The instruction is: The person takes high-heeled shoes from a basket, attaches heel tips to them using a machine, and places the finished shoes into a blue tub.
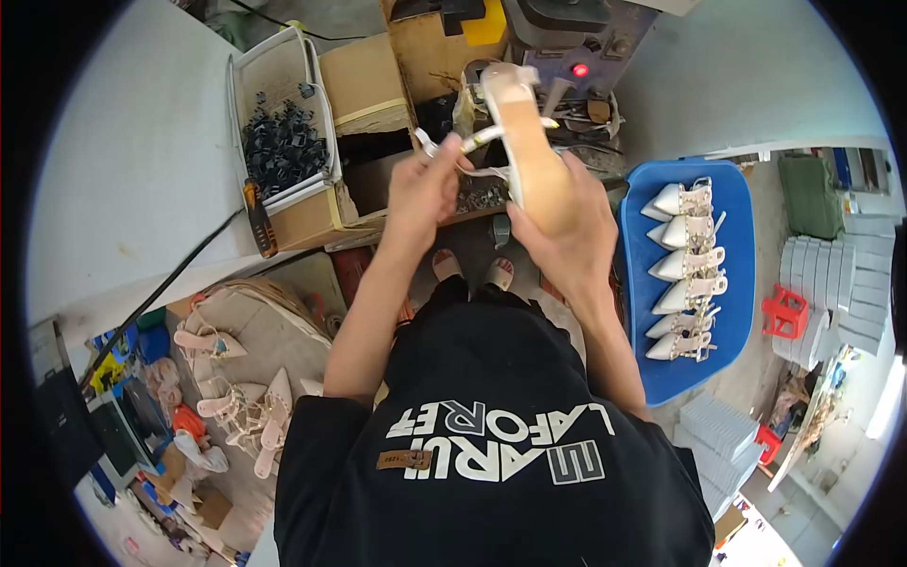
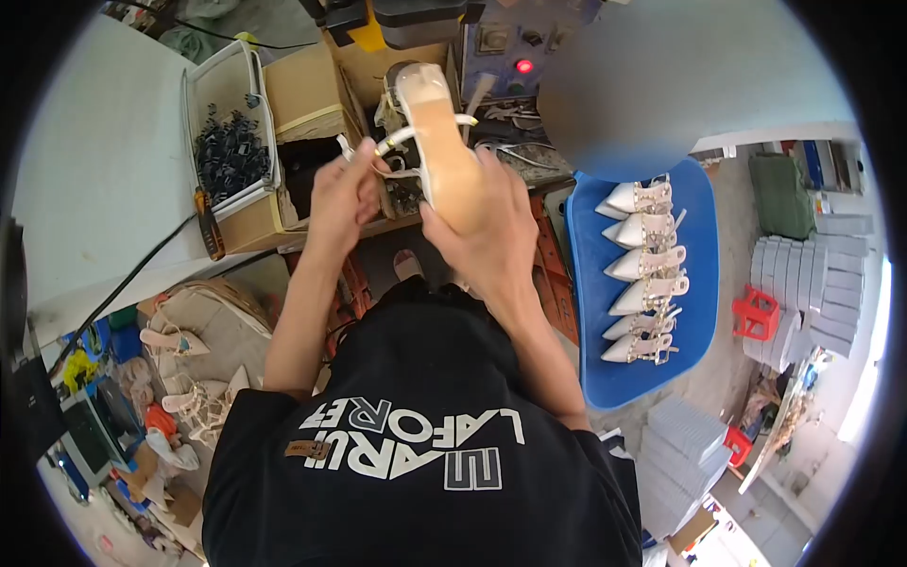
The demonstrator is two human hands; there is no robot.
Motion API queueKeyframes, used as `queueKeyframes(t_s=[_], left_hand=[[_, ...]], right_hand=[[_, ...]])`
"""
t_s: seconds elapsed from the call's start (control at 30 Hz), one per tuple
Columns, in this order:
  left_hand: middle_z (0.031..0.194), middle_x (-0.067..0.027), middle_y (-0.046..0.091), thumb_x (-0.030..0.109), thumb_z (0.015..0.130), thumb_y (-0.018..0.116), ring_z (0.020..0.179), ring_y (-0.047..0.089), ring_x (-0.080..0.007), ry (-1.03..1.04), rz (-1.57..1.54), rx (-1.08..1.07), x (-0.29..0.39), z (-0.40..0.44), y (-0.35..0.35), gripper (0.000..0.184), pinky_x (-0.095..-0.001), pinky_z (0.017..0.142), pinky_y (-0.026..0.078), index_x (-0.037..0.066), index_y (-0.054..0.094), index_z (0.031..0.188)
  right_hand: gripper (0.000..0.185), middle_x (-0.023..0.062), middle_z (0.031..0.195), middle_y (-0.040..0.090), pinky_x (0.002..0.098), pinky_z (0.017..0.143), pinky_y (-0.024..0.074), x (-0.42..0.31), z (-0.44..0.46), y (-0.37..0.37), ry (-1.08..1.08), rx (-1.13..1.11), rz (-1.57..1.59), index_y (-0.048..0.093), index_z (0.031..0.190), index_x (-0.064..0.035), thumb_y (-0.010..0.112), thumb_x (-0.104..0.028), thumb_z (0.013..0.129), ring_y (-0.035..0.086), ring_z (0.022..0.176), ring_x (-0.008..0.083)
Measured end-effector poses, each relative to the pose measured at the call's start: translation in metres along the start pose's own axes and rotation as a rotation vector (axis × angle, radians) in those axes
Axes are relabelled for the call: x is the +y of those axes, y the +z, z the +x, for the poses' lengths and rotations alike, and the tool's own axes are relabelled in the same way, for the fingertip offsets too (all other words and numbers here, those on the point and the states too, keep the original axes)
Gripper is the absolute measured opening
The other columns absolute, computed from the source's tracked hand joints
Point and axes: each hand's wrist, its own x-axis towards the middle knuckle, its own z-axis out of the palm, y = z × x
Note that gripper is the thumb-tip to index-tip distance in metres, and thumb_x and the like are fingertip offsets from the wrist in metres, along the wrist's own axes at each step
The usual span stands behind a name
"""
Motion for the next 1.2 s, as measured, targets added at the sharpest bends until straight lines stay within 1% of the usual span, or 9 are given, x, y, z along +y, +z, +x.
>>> queueKeyframes(t_s=[0.17,0.23,0.27,0.33,0.6,0.7,0.97,1.07,1.2], left_hand=[[0.057,0.0039,0.042,0.03,0.098,0.061,0.045,0.035,-0.0052,-0.007,0.006,0.062,-0.018,0.048,-0.044,0.029,-0.0228,0.041,0.027,0.002,0.061,0.089],[0.072,-0.0024,0.052,0.021,0.098,0.059,0.056,0.046,-0.0081,0.13,-0.158,0.205,-0.039,0.066,-0.063,0.022,-0.024,0.046,0.034,-0.001,0.056,0.098],[0.072,-0.0024,0.052,0.021,0.098,0.059,0.056,0.046,-0.0081,0.12,-0.163,0.2,-0.045,0.075,-0.073,0.022,-0.024,0.046,0.034,-0.001,0.056,0.098],[0.091,-0.0089,0.056,0.012,0.098,0.053,0.072,0.054,-0.0153,0.072,-0.363,0.221,-0.051,0.092,-0.087,0.017,-0.0292,0.053,0.041,-0.004,0.054,0.104],[0.09,-0.0077,0.062,0.015,0.1,0.058,0.077,0.057,-0.0148,0.089,-0.267,0.236,-0.058,0.098,-0.088,0.016,-0.0267,0.06,0.046,-0.001,0.059,0.103],[0.089,-0.0026,0.062,0.017,0.096,0.066,0.077,0.056,-0.0132,0.043,-0.317,0.288,-0.054,0.093,-0.085,0.018,-0.0261,0.061,0.046,0.001,0.066,0.103],[0.092,-0.0026,0.067,0.016,0.091,0.071,0.081,0.059,-0.0133,0.089,-0.343,0.259,-0.054,0.092,-0.09,0.02,-0.0259,0.067,0.045,0.003,0.07,0.106],[0.09,-0.003,0.067,0.015,0.089,0.075,0.078,0.061,-0.0128,0.122,-0.363,0.19,-0.05,0.089,-0.088,0.023,-0.0234,0.062,0.047,-0.001,0.069,0.105],[0.086,0.0,0.064,0.017,0.087,0.076,0.072,0.054,-0.0097,0.127,-0.304,0.192,-0.054,0.091,-0.091,0.025,-0.0227,0.058,0.041,0.0,0.069,0.105]], right_hand=[[0.071,0.0231,0.116,0.063,0.0387,0.088,0.0523,-0.014,0.018,0.015,0.144,-0.046,0.028,0.056,0.13,0.002,0.085,-0.02,0.068,0.065,0.103,0.0349],[0.069,0.022,0.114,0.064,0.038,0.087,0.053,-0.015,0.022,0.013,0.137,-0.065,0.043,0.058,0.128,0.0031,0.085,-0.019,0.068,0.066,0.101,0.0332],[0.069,0.022,0.114,0.064,0.038,0.087,0.053,-0.015,0.024,0.014,0.143,-0.068,0.033,0.058,0.128,0.0031,0.085,-0.019,0.068,0.066,0.101,0.0332],[0.069,0.0214,0.115,0.064,0.0371,0.086,0.053,-0.018,0.025,0.015,0.164,-0.085,0.034,0.058,0.128,0.0025,0.085,-0.019,0.069,0.066,0.1,0.0317],[0.068,0.0217,0.114,0.065,0.037,0.087,0.0528,-0.026,0.03,0.015,0.184,-0.106,-0.034,0.058,0.129,0.0008,0.084,-0.02,0.07,0.066,0.1,0.0313],[0.068,0.024,0.115,0.065,0.0377,0.088,0.0528,-0.03,0.029,0.014,0.21,-0.126,-0.038,0.058,0.129,0.0014,0.083,-0.022,0.071,0.066,0.102,0.0326],[0.069,0.0264,0.113,0.065,0.0392,0.086,0.0539,-0.026,0.03,0.011,0.197,-0.115,-0.039,0.057,0.128,0.0031,0.083,-0.024,0.07,0.067,0.099,0.0364],[0.069,0.0268,0.112,0.065,0.0403,0.086,0.0535,-0.026,0.03,0.009,0.19,-0.14,-0.031,0.058,0.127,0.0033,0.083,-0.026,0.07,0.066,0.099,0.0381],[0.072,0.0267,0.109,0.066,0.0426,0.088,0.0521,-0.023,0.031,0.007,0.166,-0.135,-0.01,0.057,0.126,0.0047,0.084,-0.029,0.069,0.064,0.101,0.0398]])
